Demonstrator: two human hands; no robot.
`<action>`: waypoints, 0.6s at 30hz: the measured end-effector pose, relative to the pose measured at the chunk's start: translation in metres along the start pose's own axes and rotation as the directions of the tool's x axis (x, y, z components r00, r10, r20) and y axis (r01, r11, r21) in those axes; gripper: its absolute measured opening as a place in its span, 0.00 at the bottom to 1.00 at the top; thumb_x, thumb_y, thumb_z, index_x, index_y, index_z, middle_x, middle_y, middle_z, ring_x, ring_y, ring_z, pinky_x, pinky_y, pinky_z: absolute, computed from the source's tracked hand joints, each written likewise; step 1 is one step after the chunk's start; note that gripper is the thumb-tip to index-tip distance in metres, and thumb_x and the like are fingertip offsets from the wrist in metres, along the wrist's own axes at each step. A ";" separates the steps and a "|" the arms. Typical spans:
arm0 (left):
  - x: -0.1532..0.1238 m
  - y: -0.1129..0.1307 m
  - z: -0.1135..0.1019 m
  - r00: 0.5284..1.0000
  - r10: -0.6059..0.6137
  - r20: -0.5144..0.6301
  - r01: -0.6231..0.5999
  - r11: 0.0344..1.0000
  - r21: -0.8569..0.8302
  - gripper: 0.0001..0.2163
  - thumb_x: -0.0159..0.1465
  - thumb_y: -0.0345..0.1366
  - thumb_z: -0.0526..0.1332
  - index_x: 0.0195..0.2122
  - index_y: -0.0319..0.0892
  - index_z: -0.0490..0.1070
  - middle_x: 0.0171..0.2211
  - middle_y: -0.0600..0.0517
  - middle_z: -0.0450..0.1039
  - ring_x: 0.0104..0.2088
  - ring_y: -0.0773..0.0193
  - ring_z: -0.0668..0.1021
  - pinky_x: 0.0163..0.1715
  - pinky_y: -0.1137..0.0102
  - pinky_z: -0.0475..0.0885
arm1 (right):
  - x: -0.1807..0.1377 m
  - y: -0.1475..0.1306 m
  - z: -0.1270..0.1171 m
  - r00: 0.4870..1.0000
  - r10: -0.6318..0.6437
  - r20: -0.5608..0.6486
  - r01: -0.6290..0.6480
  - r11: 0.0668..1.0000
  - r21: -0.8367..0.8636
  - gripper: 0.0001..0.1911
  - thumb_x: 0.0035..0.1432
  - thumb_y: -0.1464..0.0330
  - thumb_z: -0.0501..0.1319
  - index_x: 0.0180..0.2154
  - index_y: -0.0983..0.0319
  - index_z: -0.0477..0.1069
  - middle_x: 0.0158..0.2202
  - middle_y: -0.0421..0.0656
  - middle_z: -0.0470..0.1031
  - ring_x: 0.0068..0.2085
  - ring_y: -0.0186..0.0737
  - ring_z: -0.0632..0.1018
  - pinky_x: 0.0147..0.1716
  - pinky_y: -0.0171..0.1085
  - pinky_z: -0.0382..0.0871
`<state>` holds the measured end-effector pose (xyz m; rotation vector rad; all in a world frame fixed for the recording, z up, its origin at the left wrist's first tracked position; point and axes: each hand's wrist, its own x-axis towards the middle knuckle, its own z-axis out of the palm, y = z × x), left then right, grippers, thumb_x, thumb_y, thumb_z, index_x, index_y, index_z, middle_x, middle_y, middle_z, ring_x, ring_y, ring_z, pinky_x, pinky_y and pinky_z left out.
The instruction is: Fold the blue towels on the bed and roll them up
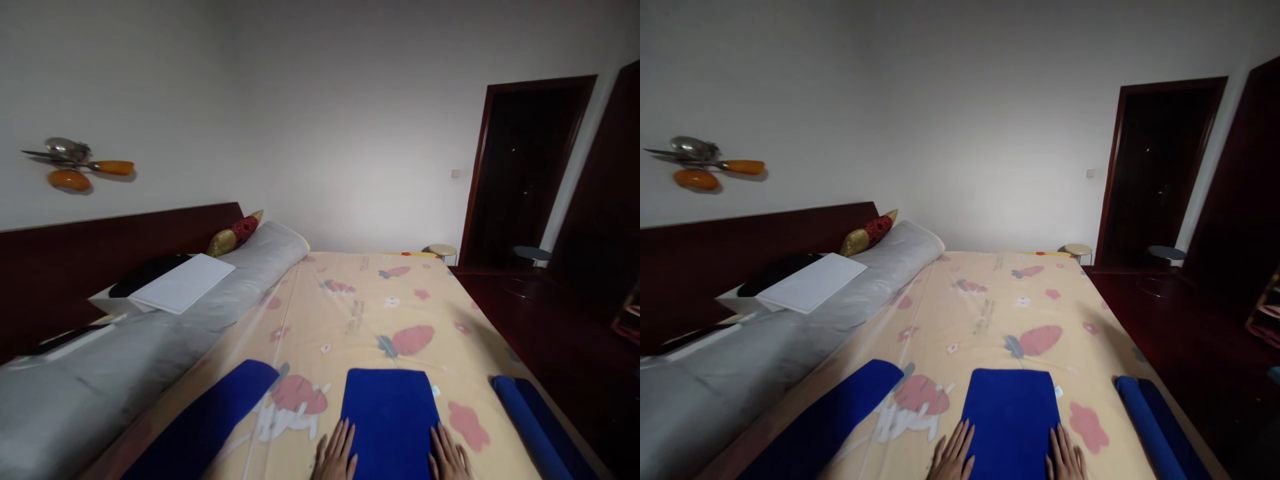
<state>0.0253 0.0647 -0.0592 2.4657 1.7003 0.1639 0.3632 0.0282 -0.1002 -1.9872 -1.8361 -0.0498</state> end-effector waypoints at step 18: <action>-0.047 0.116 0.029 0.998 0.066 -0.001 -0.066 0.998 -0.010 0.21 0.67 0.39 0.48 0.60 0.49 0.64 0.59 0.46 0.68 0.59 0.51 0.69 0.58 0.55 0.65 | -0.065 -0.082 -0.031 0.912 -0.286 0.293 0.283 0.958 0.054 0.22 0.56 0.75 0.49 0.51 0.62 0.69 0.48 0.52 0.77 0.46 0.50 0.78 0.44 0.42 0.68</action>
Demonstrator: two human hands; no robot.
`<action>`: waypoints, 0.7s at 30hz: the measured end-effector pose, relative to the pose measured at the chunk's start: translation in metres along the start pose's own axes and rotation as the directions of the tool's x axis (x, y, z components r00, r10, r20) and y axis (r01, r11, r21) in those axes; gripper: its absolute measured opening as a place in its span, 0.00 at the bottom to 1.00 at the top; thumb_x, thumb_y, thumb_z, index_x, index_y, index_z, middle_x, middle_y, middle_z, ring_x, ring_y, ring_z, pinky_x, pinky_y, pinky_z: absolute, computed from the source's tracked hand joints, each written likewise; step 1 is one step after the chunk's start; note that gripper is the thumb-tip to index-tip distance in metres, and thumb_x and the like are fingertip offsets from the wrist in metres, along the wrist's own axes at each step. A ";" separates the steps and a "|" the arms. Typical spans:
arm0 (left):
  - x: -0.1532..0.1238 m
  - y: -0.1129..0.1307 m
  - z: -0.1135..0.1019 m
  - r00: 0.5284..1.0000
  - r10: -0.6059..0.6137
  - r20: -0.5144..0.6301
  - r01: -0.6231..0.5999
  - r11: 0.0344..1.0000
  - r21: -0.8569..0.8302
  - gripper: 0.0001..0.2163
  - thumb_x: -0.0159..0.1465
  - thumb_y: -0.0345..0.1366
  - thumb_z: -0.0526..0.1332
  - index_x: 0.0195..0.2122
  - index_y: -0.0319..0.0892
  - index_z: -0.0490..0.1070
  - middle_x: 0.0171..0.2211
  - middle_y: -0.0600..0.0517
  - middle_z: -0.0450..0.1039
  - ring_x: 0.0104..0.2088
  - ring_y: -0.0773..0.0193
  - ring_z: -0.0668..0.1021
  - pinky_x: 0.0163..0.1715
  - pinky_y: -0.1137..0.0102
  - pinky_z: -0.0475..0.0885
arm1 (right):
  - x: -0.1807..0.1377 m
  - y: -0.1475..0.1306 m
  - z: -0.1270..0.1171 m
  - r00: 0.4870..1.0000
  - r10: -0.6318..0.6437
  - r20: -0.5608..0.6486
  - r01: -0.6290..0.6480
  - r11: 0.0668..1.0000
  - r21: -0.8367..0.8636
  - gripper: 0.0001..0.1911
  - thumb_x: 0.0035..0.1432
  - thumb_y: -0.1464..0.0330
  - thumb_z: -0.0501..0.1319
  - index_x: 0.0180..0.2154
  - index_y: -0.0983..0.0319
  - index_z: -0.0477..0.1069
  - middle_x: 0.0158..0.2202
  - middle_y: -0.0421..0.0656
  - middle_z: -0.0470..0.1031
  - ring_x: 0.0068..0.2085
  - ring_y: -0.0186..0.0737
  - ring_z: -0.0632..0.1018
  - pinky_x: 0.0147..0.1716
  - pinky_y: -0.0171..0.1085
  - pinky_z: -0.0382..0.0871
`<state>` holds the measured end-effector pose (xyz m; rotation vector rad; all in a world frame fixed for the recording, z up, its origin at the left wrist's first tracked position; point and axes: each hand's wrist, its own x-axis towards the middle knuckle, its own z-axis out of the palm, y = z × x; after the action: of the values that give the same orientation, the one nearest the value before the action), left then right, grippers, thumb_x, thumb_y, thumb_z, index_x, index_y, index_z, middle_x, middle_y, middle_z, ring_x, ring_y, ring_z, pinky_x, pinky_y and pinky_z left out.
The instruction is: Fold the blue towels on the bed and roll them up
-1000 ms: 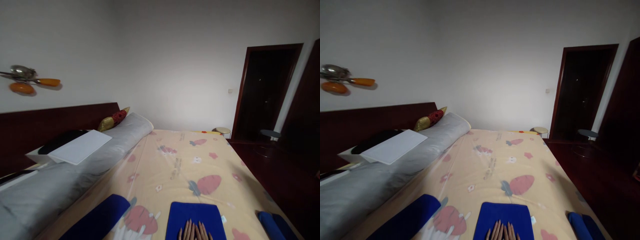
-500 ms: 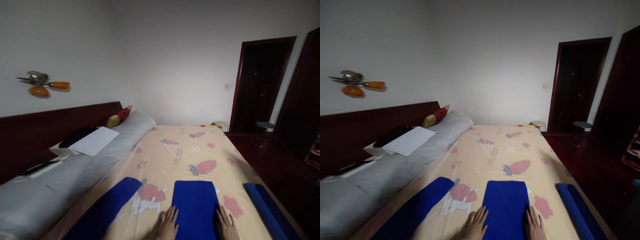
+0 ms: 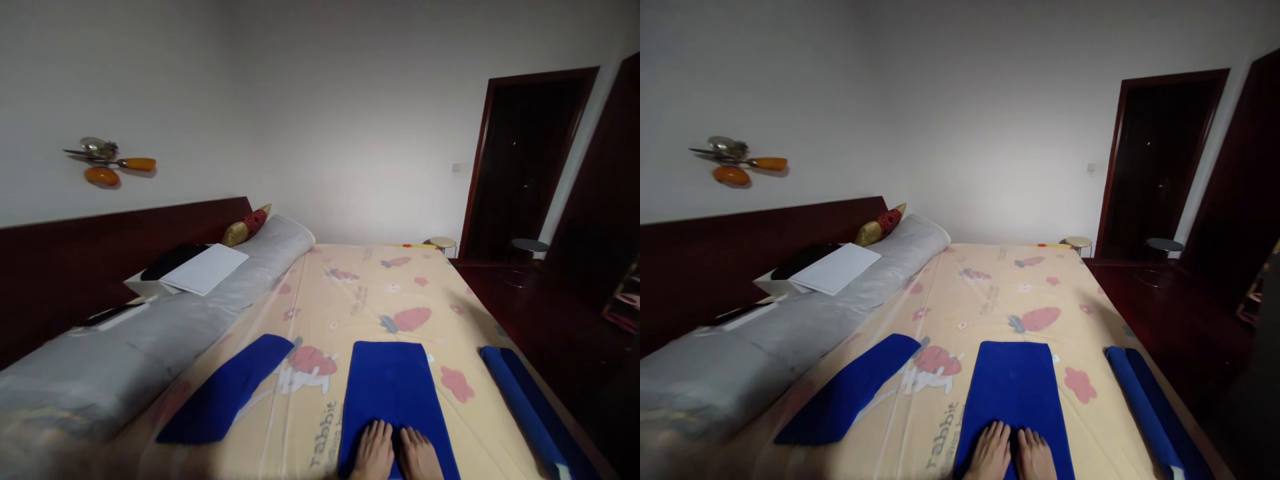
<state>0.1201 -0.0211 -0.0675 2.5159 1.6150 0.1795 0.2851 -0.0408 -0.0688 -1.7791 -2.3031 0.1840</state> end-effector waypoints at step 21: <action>-0.053 -0.051 -0.084 0.881 0.314 0.353 -0.311 0.948 -0.068 0.23 0.54 0.37 0.61 0.53 0.46 0.63 0.57 0.46 0.66 0.59 0.48 0.67 0.60 0.54 0.58 | -0.037 0.068 -0.045 0.949 -0.205 0.240 0.172 0.973 0.152 0.32 0.43 0.66 0.59 0.54 0.61 0.68 0.56 0.52 0.72 0.57 0.53 0.72 0.57 0.45 0.62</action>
<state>0.0371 -0.0433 0.0043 2.5938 1.0636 -0.2303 0.3690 -0.0605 -0.0447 -1.5382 -2.5538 0.5441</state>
